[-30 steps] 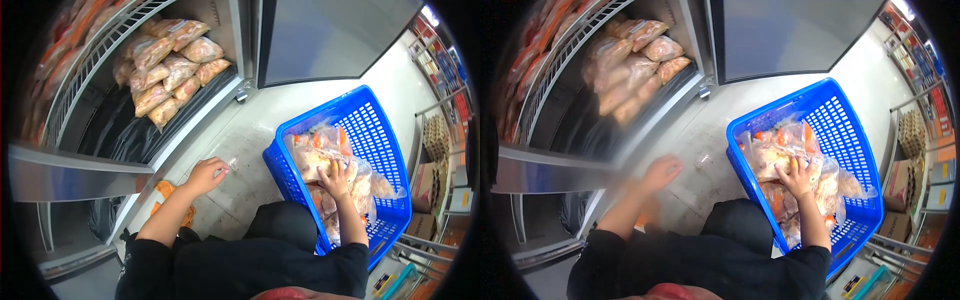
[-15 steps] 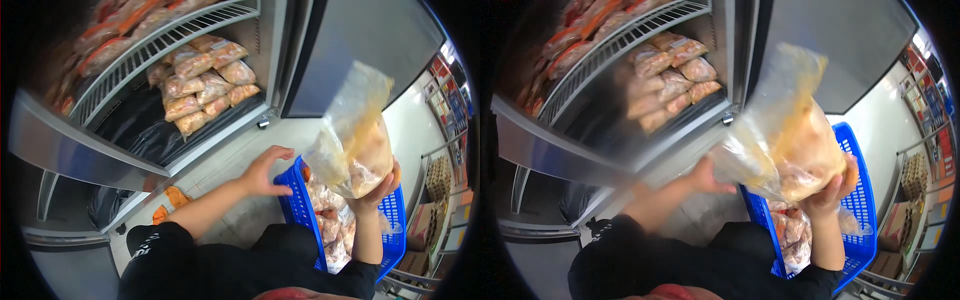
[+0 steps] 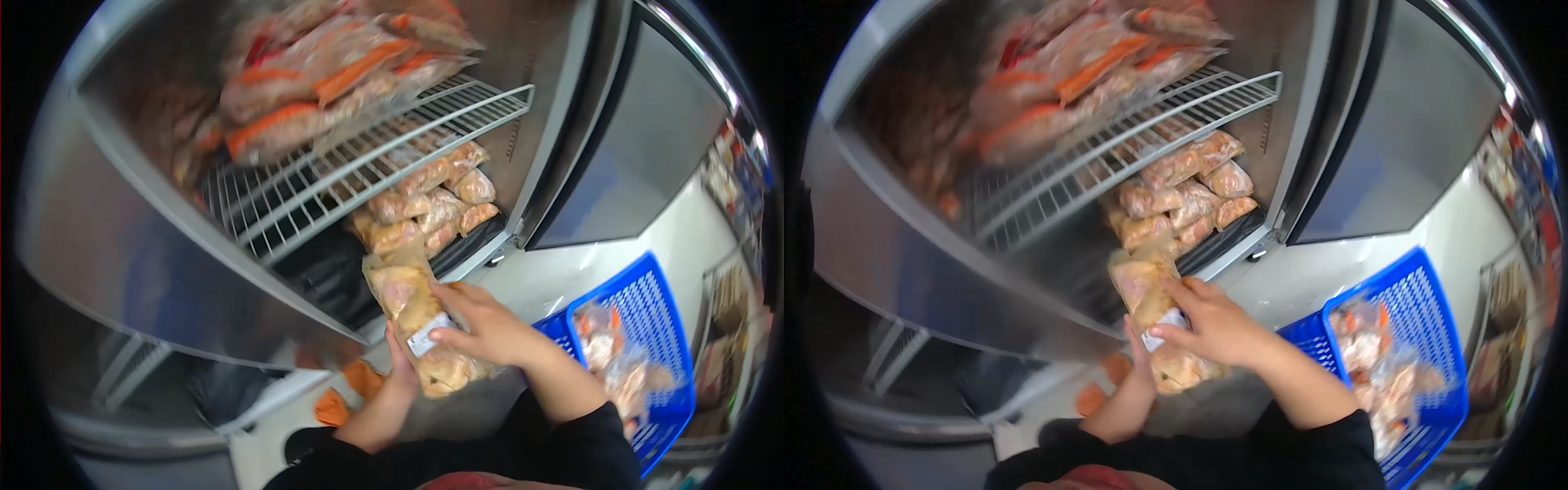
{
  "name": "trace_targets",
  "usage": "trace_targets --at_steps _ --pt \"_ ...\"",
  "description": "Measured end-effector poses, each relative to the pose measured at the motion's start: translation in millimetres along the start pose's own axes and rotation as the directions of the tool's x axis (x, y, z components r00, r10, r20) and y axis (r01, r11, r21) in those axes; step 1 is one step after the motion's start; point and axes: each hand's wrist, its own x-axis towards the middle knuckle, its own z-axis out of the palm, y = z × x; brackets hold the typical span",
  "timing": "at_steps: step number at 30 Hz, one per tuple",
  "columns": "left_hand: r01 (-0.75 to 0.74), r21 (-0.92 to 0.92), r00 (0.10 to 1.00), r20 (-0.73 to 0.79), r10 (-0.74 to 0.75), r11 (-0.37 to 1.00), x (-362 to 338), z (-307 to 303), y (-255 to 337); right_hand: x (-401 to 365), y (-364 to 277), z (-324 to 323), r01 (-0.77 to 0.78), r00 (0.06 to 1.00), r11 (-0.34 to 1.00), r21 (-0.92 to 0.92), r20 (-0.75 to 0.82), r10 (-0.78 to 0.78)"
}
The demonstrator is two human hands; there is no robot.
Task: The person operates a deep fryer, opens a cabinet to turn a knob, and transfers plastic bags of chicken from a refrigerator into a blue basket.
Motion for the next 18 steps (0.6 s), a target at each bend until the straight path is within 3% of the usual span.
trace_targets --at_steps 4,5,6,8,10,11,14,18 --pt "-0.051 0.095 0.999 0.003 0.051 0.994 15 7 62 4 -41 -24 0.093 0.979 0.970 0.223 -0.198 -0.048" --pt "0.034 -0.098 0.964 0.267 -0.007 0.995 25 0 75 3 -48 -20 0.118 0.977 0.949 0.293 -0.207 -0.057" --pt "-0.029 0.002 0.994 0.104 0.029 1.000 29 -1 80 -2 -52 -18 0.144 0.977 0.924 0.353 -0.202 -0.076" --pt "-0.164 0.214 0.965 -0.170 0.202 0.963 53 1 80 0 -48 -4 0.095 0.972 0.957 0.274 -0.232 -0.030" --pt "-0.245 0.220 0.955 -0.115 0.274 0.944 77 -8 70 0 -30 20 0.052 0.964 0.984 0.168 -0.267 -0.005" --pt "-0.294 0.228 0.938 -0.118 0.326 0.928 96 -12 67 4 -15 33 0.126 0.911 0.978 0.164 -0.409 -0.049" --pt "-0.413 0.301 0.862 -0.174 0.476 0.859 132 -28 69 11 28 64 0.095 0.953 0.926 0.365 -0.302 0.021" --pt "-0.452 0.483 0.767 -0.218 0.603 0.750 179 -37 92 41 54 55 0.152 0.986 0.765 0.626 -0.151 -0.072"
